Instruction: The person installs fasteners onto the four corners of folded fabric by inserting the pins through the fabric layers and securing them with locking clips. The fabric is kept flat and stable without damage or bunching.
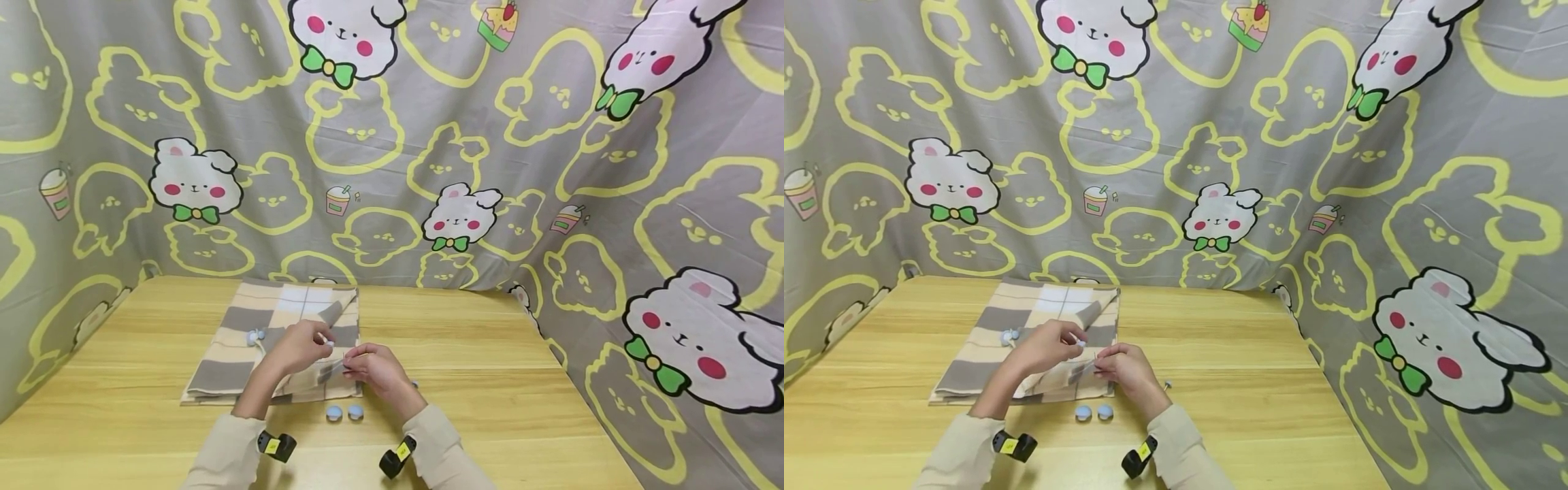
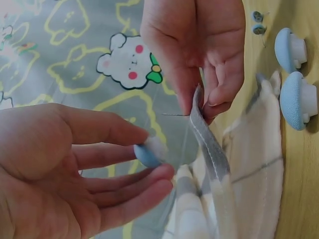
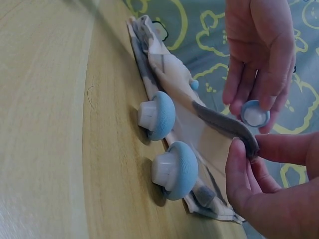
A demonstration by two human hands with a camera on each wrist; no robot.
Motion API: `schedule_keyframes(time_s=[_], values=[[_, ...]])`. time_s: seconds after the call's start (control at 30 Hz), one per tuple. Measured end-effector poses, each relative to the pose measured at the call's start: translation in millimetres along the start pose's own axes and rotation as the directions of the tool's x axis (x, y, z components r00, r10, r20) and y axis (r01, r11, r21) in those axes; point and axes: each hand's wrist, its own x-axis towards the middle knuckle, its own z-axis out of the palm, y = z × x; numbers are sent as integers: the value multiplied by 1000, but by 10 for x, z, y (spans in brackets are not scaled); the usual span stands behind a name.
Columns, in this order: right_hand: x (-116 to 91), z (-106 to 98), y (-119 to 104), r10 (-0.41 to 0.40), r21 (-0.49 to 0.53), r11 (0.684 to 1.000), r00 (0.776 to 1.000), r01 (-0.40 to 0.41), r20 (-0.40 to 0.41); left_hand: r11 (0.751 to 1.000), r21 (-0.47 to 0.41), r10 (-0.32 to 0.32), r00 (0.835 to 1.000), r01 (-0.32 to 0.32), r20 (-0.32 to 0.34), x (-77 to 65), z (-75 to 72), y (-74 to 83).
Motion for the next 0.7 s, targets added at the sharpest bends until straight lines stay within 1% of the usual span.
schedule_keyframes(time_s=[0.17, 0.37, 0.7], values=[[8, 6, 8, -6, 8, 1000, 1000, 6, 1, 998, -52, 32, 999, -34, -30, 21, -17, -26], [9, 9, 9, 0, 9, 1000, 1000, 0, -2, 988, -147, 35, 999, -35, -5, 37, 2, -31], [8, 11, 10, -7, 12, 1000, 1000, 7, 0, 987, -162, 26, 1000, -24, 8, 56, 76, -25]])
